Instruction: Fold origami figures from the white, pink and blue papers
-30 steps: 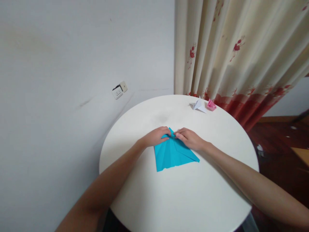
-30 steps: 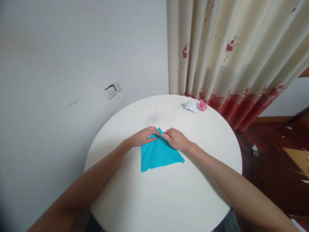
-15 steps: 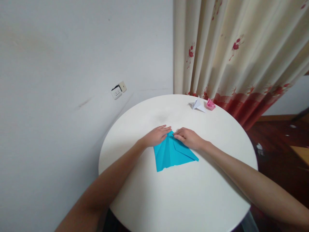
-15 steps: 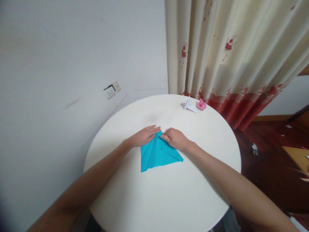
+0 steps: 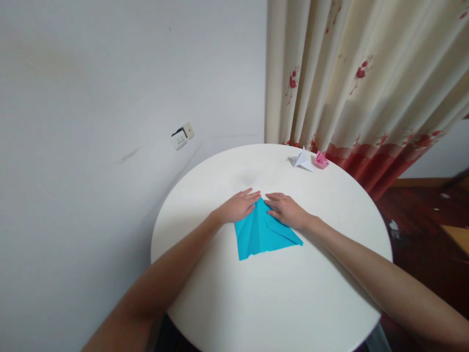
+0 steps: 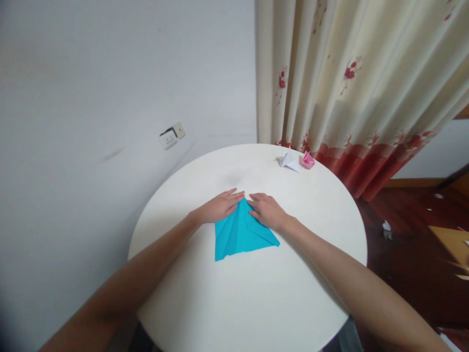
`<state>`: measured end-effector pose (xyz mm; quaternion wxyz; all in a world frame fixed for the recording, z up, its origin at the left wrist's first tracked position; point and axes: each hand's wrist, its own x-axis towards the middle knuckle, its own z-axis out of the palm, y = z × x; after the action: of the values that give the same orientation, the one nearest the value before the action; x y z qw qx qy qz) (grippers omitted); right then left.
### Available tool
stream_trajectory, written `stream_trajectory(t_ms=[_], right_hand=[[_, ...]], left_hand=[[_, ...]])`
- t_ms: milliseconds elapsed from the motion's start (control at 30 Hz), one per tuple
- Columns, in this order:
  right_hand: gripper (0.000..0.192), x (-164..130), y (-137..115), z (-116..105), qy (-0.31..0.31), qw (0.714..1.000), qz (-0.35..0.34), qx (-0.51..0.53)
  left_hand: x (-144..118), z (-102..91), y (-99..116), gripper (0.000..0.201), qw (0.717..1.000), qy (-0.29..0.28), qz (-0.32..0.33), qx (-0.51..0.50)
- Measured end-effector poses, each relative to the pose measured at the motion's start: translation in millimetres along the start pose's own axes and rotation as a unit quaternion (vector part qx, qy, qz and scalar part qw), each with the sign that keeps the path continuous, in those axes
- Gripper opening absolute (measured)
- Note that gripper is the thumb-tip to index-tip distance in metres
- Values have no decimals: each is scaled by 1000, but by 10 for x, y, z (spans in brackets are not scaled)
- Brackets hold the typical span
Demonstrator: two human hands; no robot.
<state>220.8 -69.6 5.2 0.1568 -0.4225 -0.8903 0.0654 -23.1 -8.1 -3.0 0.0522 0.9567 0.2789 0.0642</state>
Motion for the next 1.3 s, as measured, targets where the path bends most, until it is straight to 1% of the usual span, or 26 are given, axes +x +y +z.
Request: stream_trajectory(t_ms=[133, 300, 367, 533, 733, 933, 1033, 1200, 1300], right_hand=[[44, -2, 3, 8, -7, 1000, 1, 1], [46, -10, 4, 16, -13, 1000, 6, -13], [47, -12, 1, 14, -13, 1000, 6, -16], [47, -6, -9, 0, -19, 1000, 5, -23], [48, -8, -8, -5, -19, 1000, 7, -18], [46, -10, -1, 0, -20, 1000, 6, -12], [47, -7, -7, -2, -20, 1000, 8, -17], [47, -8, -33, -22, -23, 999, 13, -20], [46, -8, -41, -35, -29, 999, 18, -21]], left_hand=[[-4, 61, -65, 49, 999, 27, -32, 8], [-1, 74, -122, 51, 998, 28, -64, -7], [11, 55, -117, 52, 998, 34, -60, -12], [47, -11, -69, 43, 999, 42, -13, 9], [41, -4, -37, 43, 996, 52, -49, 59], [29, 35, -53, 46, 995, 54, -60, 61], [49, 5, -28, 43, 997, 60, -35, 44], [114, -71, 34, 35, 997, 60, 47, 17], [134, -105, 58, 31, 996, 52, 67, 2]])
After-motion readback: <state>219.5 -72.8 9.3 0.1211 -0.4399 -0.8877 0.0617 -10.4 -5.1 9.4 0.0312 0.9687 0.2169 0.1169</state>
